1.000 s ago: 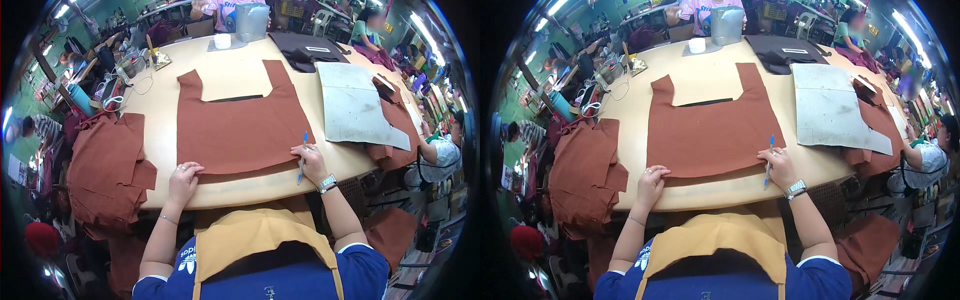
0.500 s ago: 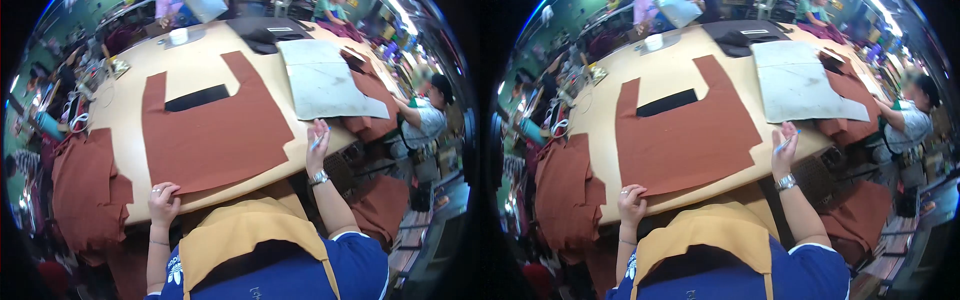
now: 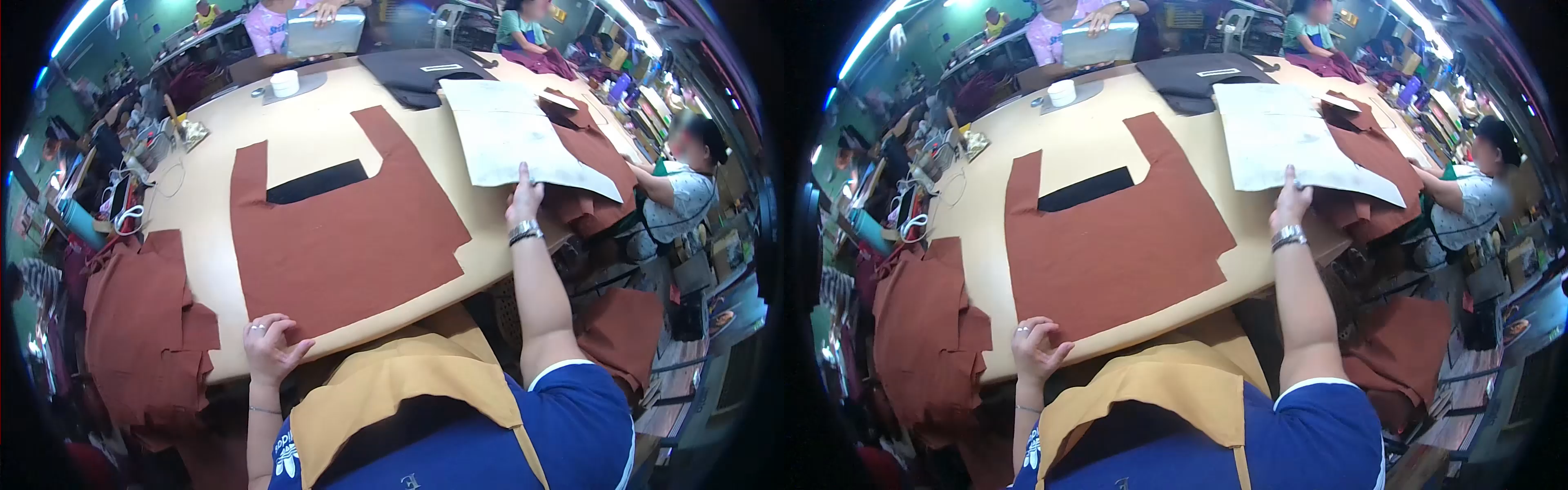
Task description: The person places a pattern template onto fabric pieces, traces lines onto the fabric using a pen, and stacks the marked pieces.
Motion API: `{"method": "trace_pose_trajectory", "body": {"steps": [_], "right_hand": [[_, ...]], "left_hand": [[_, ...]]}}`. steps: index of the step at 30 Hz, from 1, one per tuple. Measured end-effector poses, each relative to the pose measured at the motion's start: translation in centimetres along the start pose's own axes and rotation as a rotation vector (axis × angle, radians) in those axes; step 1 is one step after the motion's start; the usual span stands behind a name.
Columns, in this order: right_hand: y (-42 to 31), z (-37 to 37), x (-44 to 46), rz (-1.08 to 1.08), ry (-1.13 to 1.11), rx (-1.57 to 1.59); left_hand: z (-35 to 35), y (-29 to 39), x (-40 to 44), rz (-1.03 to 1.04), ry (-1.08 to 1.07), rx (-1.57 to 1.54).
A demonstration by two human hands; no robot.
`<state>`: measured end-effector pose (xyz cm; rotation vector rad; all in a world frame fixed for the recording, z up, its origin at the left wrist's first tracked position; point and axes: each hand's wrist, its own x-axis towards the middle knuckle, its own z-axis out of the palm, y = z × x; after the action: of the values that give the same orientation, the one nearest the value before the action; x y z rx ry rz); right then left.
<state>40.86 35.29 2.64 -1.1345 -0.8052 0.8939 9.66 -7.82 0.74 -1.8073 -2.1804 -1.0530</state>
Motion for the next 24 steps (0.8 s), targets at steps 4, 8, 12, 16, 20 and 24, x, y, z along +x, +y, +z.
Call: {"method": "trace_pose_trajectory", "body": {"steps": [4, 8, 12, 16, 20, 24], "right_hand": [[-5.0, 2.8, 1.6, -0.409, -0.201, -0.017], [-13.5, 4.7, -3.1, -0.614, -0.509, -0.121], [-19.5, 5.8, -10.7, -0.263, -0.812, 0.293], [-20.4, 5.7, -13.7, 0.013, -0.945, 0.417], [-17.3, 4.7, -12.4, 0.135, -1.070, 0.327], [-11.8, 3.6, -8.9, 0.174, -1.172, 0.205]], "left_hand": [[-0.4, -0.2, 0.1, -0.021, 0.041, -0.008], [-0.9, -0.8, 2.5, -0.129, 0.217, -0.349], [-0.8, -1.3, 7.4, -0.250, 0.313, -0.790], [-0.9, 2.4, 11.5, -0.484, 0.118, -1.279], [0.9, 0.7, 12.1, -0.660, -0.187, -1.669], [3.1, -3.7, 9.4, -0.886, -0.055, -1.674]]}}
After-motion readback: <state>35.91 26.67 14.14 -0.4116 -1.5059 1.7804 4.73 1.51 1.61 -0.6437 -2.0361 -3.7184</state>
